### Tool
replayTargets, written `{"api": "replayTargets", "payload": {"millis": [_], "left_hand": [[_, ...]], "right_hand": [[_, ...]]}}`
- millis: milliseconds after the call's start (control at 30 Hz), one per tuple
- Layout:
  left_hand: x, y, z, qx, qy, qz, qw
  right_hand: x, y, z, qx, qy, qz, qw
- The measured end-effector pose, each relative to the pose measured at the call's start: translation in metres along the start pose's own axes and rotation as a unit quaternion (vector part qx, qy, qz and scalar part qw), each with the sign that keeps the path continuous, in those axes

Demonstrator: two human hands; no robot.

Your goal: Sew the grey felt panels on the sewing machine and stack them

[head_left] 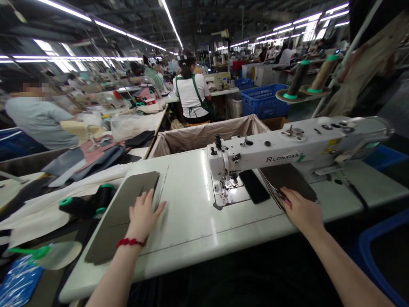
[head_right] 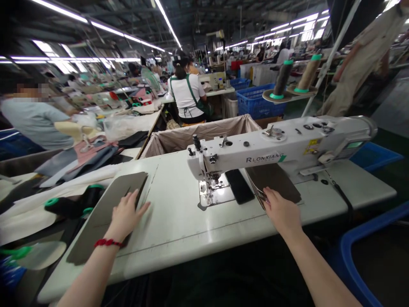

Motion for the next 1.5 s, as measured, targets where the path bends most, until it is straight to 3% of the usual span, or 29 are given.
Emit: {"api": "replayTargets", "payload": {"millis": [100, 167, 267, 367, 433, 500, 567, 667, 733, 800, 933, 1167, 1500], "left_hand": [[-0.012, -0.032, 0.079, 0.159, -0.14, 0.0, 0.977], [-0.02, -0.06, 0.136, 0.241, -0.214, -0.025, 0.946], [-0.017, -0.099, 0.21, 0.361, -0.243, -0.078, 0.897], [0.007, -0.127, 0.251, 0.449, -0.204, -0.112, 0.863], [0.025, -0.137, 0.251, 0.457, -0.173, -0.117, 0.865], [0.034, -0.142, 0.233, 0.447, -0.145, -0.115, 0.875], [0.034, -0.145, 0.203, 0.413, -0.116, -0.105, 0.897], [0.024, -0.147, 0.158, 0.341, -0.078, -0.084, 0.933], [0.019, -0.147, 0.139, 0.318, -0.065, -0.084, 0.942], [0.016, -0.142, 0.13, 0.309, -0.065, -0.088, 0.945], [0.014, -0.117, 0.134, 0.309, -0.093, -0.099, 0.941], [0.02, -0.061, 0.163, 0.361, -0.149, -0.122, 0.912], [0.025, -0.055, 0.169, 0.379, -0.164, -0.153, 0.898]], "right_hand": [[-0.031, -0.026, -0.02, -0.087, 0.076, -0.001, 0.993], [-0.05, -0.047, -0.052, -0.175, 0.161, -0.055, 0.97], [-0.064, -0.078, -0.109, -0.288, 0.26, -0.204, 0.899], [-0.062, -0.095, -0.147, -0.343, 0.345, -0.299, 0.821], [-0.054, -0.089, -0.154, -0.342, 0.409, -0.321, 0.782], [-0.041, -0.069, -0.15, -0.306, 0.445, -0.301, 0.786], [-0.024, -0.038, -0.142, -0.257, 0.423, -0.245, 0.834], [0.004, 0.006, -0.141, -0.225, 0.301, -0.176, 0.91], [0.021, 0.025, -0.148, -0.234, 0.213, -0.164, 0.934], [0.033, 0.033, -0.156, -0.254, 0.162, -0.167, 0.939], [0.042, 0.03, -0.158, -0.257, 0.15, -0.163, 0.941], [0.045, 0.025, -0.15, -0.225, 0.18, -0.14, 0.947], [0.054, 0.026, -0.149, -0.229, 0.201, -0.149, 0.941]]}}
Point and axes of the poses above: each hand's wrist, its own y-axis towards the middle knuckle, its own x-axis out of the palm, z = x × y, the point moved 3 cm from there along y, towards the middle knuckle, and after that the axes turned 2 degrees about -y, right-handed, at the moved point
